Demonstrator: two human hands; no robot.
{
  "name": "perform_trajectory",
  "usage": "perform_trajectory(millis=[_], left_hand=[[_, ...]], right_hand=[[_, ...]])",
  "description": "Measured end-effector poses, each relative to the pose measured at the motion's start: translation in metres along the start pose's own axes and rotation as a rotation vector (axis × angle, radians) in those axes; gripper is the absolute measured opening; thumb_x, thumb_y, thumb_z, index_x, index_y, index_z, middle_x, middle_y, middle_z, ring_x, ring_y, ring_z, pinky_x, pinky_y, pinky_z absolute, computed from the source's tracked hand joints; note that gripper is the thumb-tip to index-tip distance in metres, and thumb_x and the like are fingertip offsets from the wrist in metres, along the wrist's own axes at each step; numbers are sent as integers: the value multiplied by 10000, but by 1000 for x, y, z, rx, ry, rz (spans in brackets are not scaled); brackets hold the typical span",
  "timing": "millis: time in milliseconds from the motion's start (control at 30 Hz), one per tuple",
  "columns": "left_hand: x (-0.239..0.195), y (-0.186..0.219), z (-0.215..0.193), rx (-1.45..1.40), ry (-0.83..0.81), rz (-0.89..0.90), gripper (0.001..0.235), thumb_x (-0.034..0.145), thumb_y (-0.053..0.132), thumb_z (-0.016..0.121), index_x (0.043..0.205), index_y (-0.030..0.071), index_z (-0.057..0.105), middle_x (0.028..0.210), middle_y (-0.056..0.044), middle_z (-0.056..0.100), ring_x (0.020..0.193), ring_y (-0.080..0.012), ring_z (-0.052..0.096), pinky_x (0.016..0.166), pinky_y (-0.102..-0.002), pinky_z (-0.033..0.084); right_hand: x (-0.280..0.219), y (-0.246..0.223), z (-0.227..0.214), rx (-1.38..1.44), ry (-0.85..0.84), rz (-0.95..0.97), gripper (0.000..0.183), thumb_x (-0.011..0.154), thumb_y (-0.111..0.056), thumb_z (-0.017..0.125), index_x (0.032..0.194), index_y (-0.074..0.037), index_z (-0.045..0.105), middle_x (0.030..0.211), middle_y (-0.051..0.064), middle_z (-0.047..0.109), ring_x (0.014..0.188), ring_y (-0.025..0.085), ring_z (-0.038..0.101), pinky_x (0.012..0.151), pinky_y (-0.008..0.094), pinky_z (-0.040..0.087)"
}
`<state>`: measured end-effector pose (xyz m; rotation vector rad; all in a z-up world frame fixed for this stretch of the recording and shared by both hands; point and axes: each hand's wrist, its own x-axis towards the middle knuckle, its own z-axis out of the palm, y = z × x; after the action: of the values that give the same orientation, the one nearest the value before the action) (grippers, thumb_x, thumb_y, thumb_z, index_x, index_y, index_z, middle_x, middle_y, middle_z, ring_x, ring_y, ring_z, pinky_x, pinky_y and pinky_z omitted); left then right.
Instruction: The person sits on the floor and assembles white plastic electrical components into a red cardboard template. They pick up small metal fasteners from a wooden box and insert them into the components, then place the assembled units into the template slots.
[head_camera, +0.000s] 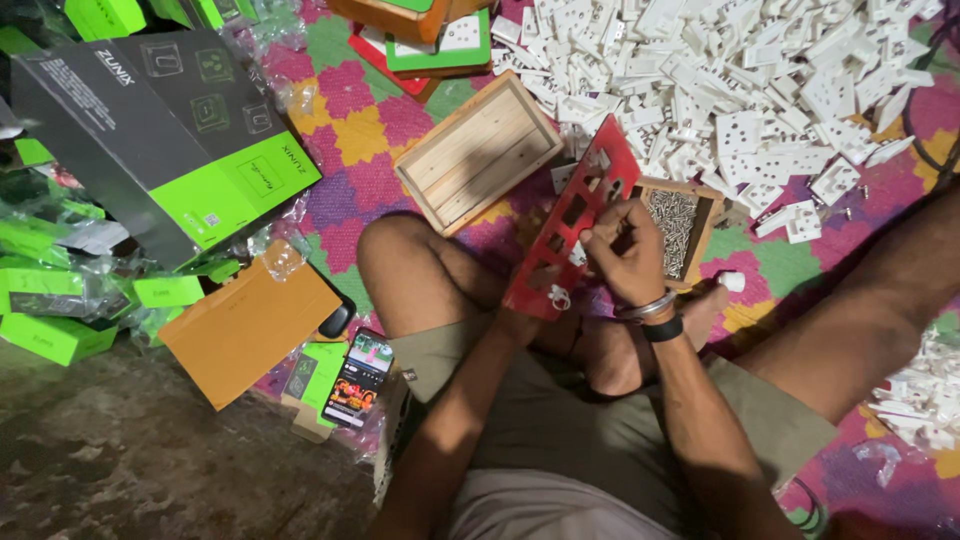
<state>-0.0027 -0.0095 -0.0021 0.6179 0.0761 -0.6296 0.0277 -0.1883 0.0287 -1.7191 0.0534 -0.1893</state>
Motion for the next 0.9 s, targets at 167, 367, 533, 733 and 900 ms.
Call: perform_trajectory(millis=[167,367,533,733,900], left_hand=[[-2,11,0,-58,43,54,703,964,205,707,1588,144,390,1330,-125,626,1097,-232,652,763,-393,585],[-12,47,-9,-189,234,176,643,895,221,711,1467,132,432,1379,-121,583,1215,-310,641,853,-586,633],[-6,44,-1,-141,209,75,649,897,239,707,1480,128,446,1434,-106,583,1287,-281,623,881,-553,617],[0,40,-3,-116,174,74,595,957,256,691,1475,53,481,1350,-159,645,1201,-312,649,875,-530,616],[0,31,-8,-98,223,48,572,940,236,689,1457,101,485,1333,-113,641,1195,-261,665,871,-521,621]], right_hand=[[6,8,1,281,130,189,124,972,-70,688,999,-69,567,799,-2,598,687,90,552,623,260,451],[2,23,0,-975,-229,-15,131,926,-234,697,940,-104,689,833,179,729,752,373,711,624,482,557],[9,41,28,-1272,-360,74,132,896,-243,639,915,-138,716,914,126,732,767,348,733,620,473,574],[8,33,29,-1036,-295,56,118,848,-231,664,909,-162,738,968,91,709,771,360,716,637,502,559],[-5,24,17,-743,-193,2,54,827,-171,713,822,-171,766,961,63,727,772,335,701,661,464,561]])
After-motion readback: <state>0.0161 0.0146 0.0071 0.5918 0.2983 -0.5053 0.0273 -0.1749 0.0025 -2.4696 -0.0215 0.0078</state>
